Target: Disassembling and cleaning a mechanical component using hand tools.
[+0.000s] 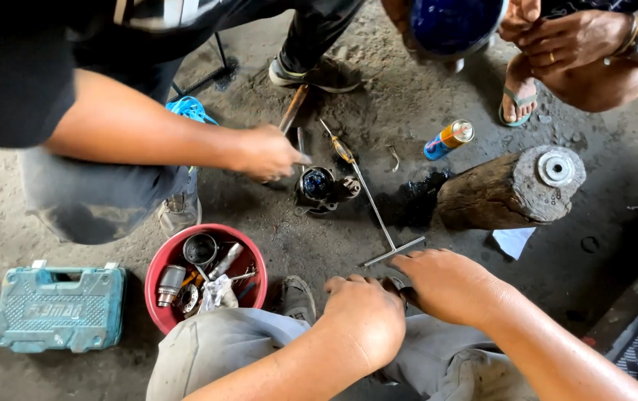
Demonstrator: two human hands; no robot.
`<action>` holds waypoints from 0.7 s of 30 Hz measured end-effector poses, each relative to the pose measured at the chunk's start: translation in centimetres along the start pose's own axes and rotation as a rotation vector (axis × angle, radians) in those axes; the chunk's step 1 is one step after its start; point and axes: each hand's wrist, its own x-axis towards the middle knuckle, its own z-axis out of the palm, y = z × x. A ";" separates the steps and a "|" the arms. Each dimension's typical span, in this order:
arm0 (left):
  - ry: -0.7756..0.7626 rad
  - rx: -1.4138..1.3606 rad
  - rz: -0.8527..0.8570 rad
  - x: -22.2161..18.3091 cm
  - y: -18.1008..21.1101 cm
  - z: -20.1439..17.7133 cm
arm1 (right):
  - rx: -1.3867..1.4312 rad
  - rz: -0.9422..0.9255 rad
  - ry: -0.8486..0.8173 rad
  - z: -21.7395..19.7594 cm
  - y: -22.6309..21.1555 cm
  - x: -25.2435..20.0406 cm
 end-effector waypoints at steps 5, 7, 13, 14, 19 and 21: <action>-0.039 -0.026 0.047 -1.3 -0.2 -1.7 | -0.010 0.034 -0.053 -0.2 -0.2 0.3; -0.029 -0.017 0.055 -1.2 -0.2 -1.4 | -0.009 0.045 -0.073 -0.3 -0.3 0.4; -0.029 -0.019 0.029 -1.3 -0.3 -1.7 | 0.004 0.075 -0.062 -0.4 -0.5 0.5; -0.042 -0.024 0.037 -1.3 -0.3 -1.8 | 0.022 0.089 -0.080 -0.7 -0.8 0.5; -0.037 -0.028 0.048 -1.4 -0.3 -1.8 | 0.038 0.127 -0.119 -1.0 -1.1 0.6; -0.059 -0.027 0.048 -1.4 -0.3 -1.9 | 0.031 0.138 -0.125 -1.2 -1.2 0.6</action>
